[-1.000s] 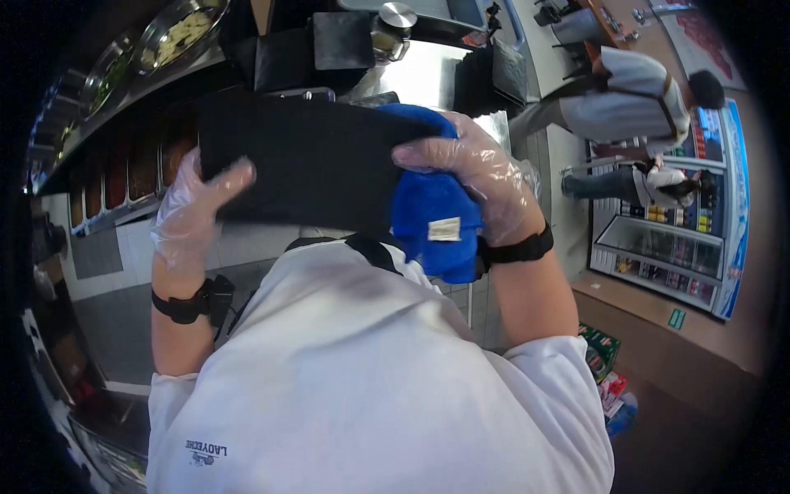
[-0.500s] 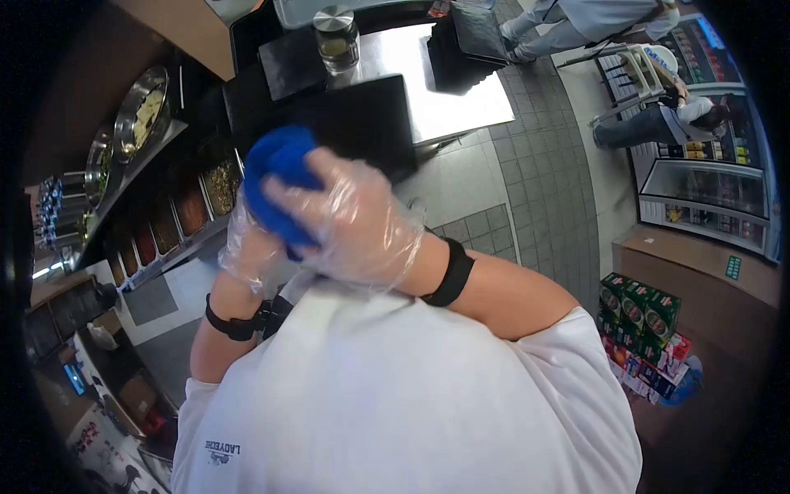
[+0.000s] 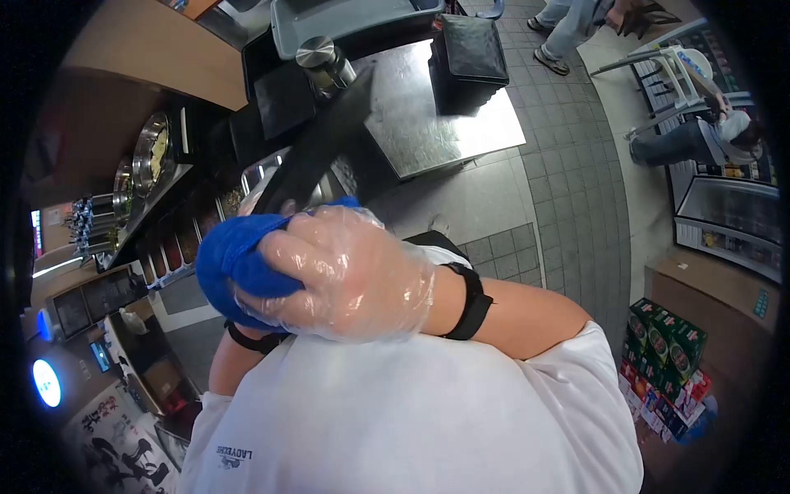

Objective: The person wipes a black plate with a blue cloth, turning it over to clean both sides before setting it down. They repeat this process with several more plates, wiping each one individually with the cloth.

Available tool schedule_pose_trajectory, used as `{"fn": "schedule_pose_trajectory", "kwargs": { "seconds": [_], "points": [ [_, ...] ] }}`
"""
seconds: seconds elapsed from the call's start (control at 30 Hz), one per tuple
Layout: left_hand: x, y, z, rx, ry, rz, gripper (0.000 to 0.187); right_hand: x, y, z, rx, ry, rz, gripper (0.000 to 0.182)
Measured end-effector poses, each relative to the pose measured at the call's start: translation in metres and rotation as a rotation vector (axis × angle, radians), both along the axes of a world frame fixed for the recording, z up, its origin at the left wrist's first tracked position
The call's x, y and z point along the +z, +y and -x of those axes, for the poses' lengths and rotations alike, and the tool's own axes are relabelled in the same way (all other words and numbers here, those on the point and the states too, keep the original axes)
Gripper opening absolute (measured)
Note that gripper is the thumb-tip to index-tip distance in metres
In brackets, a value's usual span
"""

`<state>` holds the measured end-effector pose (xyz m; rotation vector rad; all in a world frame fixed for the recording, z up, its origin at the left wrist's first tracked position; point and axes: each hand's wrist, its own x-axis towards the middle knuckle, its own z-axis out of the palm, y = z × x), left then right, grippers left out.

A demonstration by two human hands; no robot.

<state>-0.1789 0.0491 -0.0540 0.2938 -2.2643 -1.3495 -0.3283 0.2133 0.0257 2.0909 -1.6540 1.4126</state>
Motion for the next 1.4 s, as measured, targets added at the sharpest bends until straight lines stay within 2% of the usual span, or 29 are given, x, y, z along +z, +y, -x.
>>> {"fn": "schedule_pose_trajectory", "kwargs": {
  "seconds": [0.03, 0.1, 0.13, 0.2, 0.27, 0.33, 0.37, 0.4, 0.43, 0.47, 0.53, 0.6, 0.63, 0.67, 0.8, 0.83, 0.87, 0.93, 1.0, 1.03, 1.07, 1.13, 1.2, 1.23, 1.33, 1.4],
  "points": [
    [0.003, 0.001, 0.004, 0.031, 0.042, 0.094, 0.041, 0.002, 0.003, 0.012, -0.041, -0.017, 0.02, 0.036],
    [0.011, 0.004, 0.011, 0.102, 0.131, 0.283, 0.043, -0.008, 0.014, 0.048, -0.183, -0.171, 0.038, 0.048],
    [0.033, 0.009, 0.026, 0.135, 0.177, 0.563, 0.05, -0.011, 0.018, 0.067, -0.279, -0.257, 0.02, 0.053],
    [0.032, 0.009, 0.031, 0.083, 0.179, 0.655, 0.054, -0.01, 0.03, 0.102, -0.398, -0.156, 0.041, 0.062],
    [0.044, 0.023, 0.04, 0.091, 0.184, 0.666, 0.048, -0.002, 0.037, 0.096, -0.279, -0.238, -0.004, 0.055],
    [0.055, 0.034, 0.044, 0.162, 0.184, 0.676, 0.038, 0.009, 0.042, 0.074, -0.04, -0.264, -0.028, 0.051],
    [0.058, 0.03, 0.042, 0.181, 0.141, 0.703, 0.032, 0.018, 0.05, 0.069, 0.042, -0.264, -0.192, 0.05],
    [0.066, 0.029, 0.037, 0.224, -0.045, 0.791, 0.029, 0.025, 0.056, 0.069, 0.122, -0.262, -0.357, 0.05],
    [0.07, 0.031, 0.039, 0.239, 0.038, 0.849, 0.027, 0.026, 0.058, 0.072, 0.108, -0.411, -0.393, 0.048],
    [0.074, 0.033, 0.041, 0.256, 0.121, 0.906, 0.025, 0.024, 0.056, 0.084, 0.116, -0.409, -0.389, 0.048],
    [0.082, 0.038, 0.035, 0.252, 0.089, 0.92, 0.023, 0.016, 0.048, 0.124, -0.026, -0.208, 0.001, 0.049],
    [0.09, 0.048, 0.033, 0.252, 0.059, 0.935, 0.021, 0.006, 0.045, 0.153, -0.15, -0.168, 0.045, 0.051],
    [0.094, 0.056, 0.036, 0.263, 0.036, 0.952, 0.021, 0.009, 0.05, 0.157, -0.151, -0.135, -0.034, 0.055],
    [0.098, 0.063, 0.039, 0.273, 0.011, 0.969, 0.021, 0.011, 0.051, 0.141, -0.133, -0.176, 0.001, 0.044],
    [0.099, 0.065, 0.035, 0.308, 0.008, 1.012, 0.024, 0.032, 0.074, 0.091, 0.325, -0.137, -0.084, 0.025],
    [0.098, 0.066, 0.031, 0.315, 0.017, 1.037, 0.03, 0.032, 0.076, 0.093, 0.324, -0.196, -0.093, 0.033],
    [0.102, 0.07, 0.029, 0.316, 0.012, 1.044, 0.03, 0.03, 0.074, 0.102, 0.329, -0.199, -0.088, 0.033],
    [0.112, 0.081, 0.024, 0.311, -0.065, 1.053, 0.037, 0.02, 0.06, 0.134, 0.024, -0.237, -0.057, 0.046],
    [0.116, 0.088, 0.022, 0.286, -0.107, 1.038, 0.04, -0.001, 0.051, 0.158, -0.023, -0.292, -0.031, 0.056],
    [0.111, 0.091, 0.023, 0.282, -0.076, 1.023, 0.038, 0.001, 0.058, 0.159, -0.028, -0.221, -0.086, 0.058],
    [0.108, 0.093, 0.024, 0.275, -0.046, 1.006, 0.037, 0.008, 0.07, 0.151, -0.023, -0.215, -0.092, 0.056],
    [0.115, 0.094, 0.025, 0.269, -0.033, 1.029, 0.034, 0.013, 0.078, 0.135, 0.165, -0.277, -0.036, 0.054],
    [0.131, 0.097, 0.025, 0.215, -0.099, 1.088, 0.034, 0.024, 0.093, 0.14, 0.319, -0.137, -0.18, 0.052],
    [0.142, 0.1, 0.028, 0.178, -0.111, 1.172, 0.032, 0.015, 0.091, 0.146, 0.304, -0.172, -0.08, 0.051],
    [0.172, 0.11, 0.021, 0.1, -0.171, 1.305, 0.029, 0.005, 0.084, 0.163, 0.137, -0.362, 0.011, 0.042],
    [0.186, 0.108, 0.012, 0.012, -0.19, 1.326, 0.023, 0.026, 0.089, 0.175, 0.101, -0.296, -0.016, 0.041]
  ]
}}
